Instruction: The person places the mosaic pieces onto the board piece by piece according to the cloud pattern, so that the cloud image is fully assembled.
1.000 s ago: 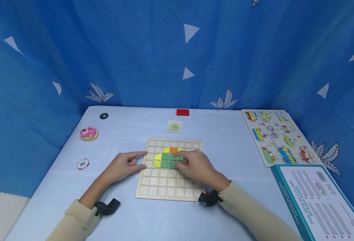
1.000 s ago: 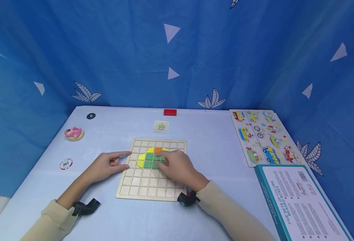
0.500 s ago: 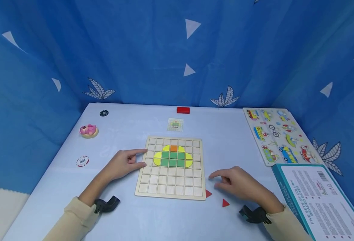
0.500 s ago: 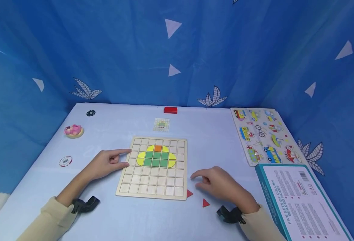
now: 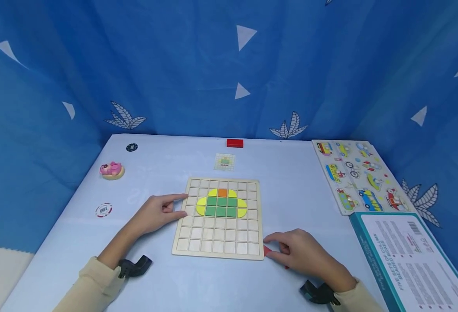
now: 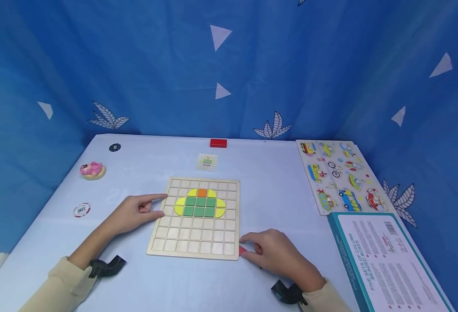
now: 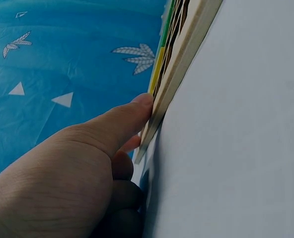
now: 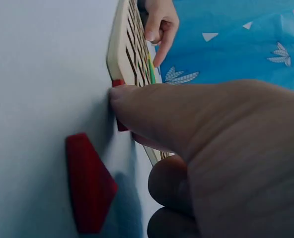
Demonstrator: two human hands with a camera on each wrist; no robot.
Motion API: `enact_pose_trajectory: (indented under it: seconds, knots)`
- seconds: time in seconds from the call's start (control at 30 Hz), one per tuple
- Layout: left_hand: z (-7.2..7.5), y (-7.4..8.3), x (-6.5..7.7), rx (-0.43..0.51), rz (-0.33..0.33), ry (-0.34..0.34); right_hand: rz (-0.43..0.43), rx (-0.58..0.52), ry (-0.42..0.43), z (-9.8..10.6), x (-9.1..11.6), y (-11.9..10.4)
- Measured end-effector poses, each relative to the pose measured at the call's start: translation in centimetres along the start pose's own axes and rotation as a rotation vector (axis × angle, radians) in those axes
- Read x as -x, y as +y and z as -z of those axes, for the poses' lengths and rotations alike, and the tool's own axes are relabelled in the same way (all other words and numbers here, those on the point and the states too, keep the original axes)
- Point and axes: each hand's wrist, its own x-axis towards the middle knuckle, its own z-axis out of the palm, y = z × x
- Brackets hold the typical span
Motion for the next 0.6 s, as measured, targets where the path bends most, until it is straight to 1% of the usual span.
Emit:
enact_pose_trajectory:
  seconds: [0.13, 0.27, 0.4, 0.6]
  knots:
    - [-0.1, -0.3, 0.0, -0.002, 0.006, 0.003, 0.020, 0.015, 0.043, -0.6, -0.1, -0.3]
    - [-0.1, -0.4, 0.0, 0.006, 0.016, 0.004, 0.032, 0.012, 0.063, -1.1, -0.2, -0.5]
    - [-0.1, -0.3, 0.0, 0.013, 0.023, 0.001, 0.031, 0.021, 0.072, -1.5, -0.2, -0.5]
    - [-0.1, -0.2, 0.0, 0.012, 0.009, 0.006, 0.018, 0.068, 0.112, -1.7, -0.2, -0.5]
